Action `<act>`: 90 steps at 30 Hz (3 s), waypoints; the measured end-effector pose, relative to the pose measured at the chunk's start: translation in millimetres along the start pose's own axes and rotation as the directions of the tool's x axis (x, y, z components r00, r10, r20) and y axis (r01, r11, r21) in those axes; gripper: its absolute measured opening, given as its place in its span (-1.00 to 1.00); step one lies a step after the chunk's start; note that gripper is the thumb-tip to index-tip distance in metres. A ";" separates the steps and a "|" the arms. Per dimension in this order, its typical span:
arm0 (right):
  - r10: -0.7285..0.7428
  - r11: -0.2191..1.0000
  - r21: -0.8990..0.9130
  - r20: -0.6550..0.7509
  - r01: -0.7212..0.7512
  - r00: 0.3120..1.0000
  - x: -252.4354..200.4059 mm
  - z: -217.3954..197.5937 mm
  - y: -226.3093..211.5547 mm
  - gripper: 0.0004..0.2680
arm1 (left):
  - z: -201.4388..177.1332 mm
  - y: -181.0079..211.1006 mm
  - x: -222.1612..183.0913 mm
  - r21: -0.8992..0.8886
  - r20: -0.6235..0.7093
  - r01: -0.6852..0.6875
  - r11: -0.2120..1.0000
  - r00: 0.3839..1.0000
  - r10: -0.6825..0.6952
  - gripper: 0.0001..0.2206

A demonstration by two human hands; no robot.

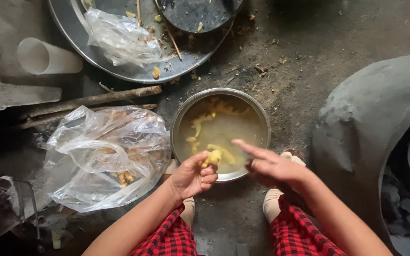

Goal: Peeling the skin off ginger roots using a knife and placing them in a bowl of water.

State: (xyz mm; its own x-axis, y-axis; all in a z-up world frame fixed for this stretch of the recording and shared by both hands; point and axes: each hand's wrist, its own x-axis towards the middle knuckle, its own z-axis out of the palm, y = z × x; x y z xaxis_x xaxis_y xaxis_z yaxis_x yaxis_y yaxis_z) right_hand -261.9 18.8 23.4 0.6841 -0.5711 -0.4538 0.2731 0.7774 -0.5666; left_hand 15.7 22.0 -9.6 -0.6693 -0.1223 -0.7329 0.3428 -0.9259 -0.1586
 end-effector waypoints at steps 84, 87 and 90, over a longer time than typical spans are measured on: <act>-0.113 0.827 -0.561 -0.083 0.048 0.990 35.7 -7.8 54.3 -0.36 | 16.2 17.1 21.2 0.572 -0.243 -0.070 0.818 0.937 0.250 -0.69; 0.015 0.671 -0.729 -0.171 -0.137 0.985 32.1 -1.1 36.2 -0.37 | 15.8 16.8 17.4 0.519 -0.276 -0.047 0.853 0.936 0.219 -0.73; 0.011 0.582 -0.791 -0.228 -0.192 0.974 31.2 -0.3 29.3 -0.43 | 16.0 17.2 17.1 0.437 -0.261 -0.046 0.898 0.949 0.176 -0.75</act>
State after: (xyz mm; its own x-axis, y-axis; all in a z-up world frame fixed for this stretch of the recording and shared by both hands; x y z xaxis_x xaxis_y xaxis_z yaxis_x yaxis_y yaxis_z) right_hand -232.8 23.6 -7.5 0.5145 -0.6077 -0.6049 -0.5072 0.3532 -0.7862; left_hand -0.3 -1.7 -14.3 -0.4032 -0.1858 -0.8960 0.0505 -0.9822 0.1809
